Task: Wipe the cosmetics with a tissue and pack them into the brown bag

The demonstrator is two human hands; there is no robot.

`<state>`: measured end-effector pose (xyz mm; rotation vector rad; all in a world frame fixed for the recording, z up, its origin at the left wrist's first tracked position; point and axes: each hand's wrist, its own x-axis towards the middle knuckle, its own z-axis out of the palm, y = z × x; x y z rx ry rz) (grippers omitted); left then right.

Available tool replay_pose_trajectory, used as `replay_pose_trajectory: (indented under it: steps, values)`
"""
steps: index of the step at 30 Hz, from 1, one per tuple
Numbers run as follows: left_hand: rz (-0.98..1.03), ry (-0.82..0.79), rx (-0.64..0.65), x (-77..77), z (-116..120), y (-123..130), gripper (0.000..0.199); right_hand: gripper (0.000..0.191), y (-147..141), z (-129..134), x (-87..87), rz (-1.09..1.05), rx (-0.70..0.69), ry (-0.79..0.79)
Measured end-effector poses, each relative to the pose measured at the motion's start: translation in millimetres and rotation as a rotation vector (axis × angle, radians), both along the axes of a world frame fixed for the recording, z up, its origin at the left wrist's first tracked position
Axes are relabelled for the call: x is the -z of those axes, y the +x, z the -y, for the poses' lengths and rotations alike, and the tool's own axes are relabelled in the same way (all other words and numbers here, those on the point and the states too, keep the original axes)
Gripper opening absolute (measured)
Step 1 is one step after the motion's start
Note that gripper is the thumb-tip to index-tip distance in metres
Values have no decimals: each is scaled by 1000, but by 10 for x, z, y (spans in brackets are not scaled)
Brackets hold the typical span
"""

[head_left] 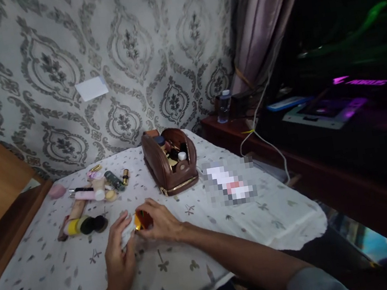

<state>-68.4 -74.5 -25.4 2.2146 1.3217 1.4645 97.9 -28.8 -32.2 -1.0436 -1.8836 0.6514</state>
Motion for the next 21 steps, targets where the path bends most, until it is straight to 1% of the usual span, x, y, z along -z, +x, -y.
replay_pose_trajectory:
  steps: [2,3,4,6,8,10,11,12,13,14,16,17,19,21]
  values:
    - [24,10,-27,-1,7,2,27,45,70,24,-132,-53,45,27]
    - [43,-3,-59,-3,5,-1,28,45,136,27,-236,-98,69,54]
    - [59,-19,-93,-6,1,-7,28,46,225,20,-363,-146,95,89]
    - [67,-54,-143,-11,-13,-26,30,46,470,-48,-670,-206,150,170]
    - [54,-78,-164,-6,-24,-43,31,43,771,-212,-1001,-229,247,234]
    - [30,-89,-144,17,-33,-53,31,43,1071,-471,-1297,-203,431,309]
    - [14,-92,-123,34,-37,-54,32,44,1201,-621,-1417,-133,521,330]
    - [-3,-91,-101,55,-42,-55,32,44,1310,-772,-1513,-10,581,313]
    - [-23,-89,-82,78,-49,-57,32,43,1393,-915,-1584,147,611,255]
    - [-44,-88,-72,101,-58,-59,32,41,1451,-1042,-1630,315,608,180]
    - [-83,-75,-75,145,-80,-72,32,36,1495,-1235,-1656,649,543,39]
    - [-103,-66,-78,163,-91,-84,32,34,1490,-1302,-1644,770,501,-11]
    - [-141,-53,-73,193,-114,-113,32,34,1453,-1403,-1589,907,430,-59]
    - [-172,-54,-47,217,-129,-144,32,35,1408,-1491,-1521,947,383,-75]
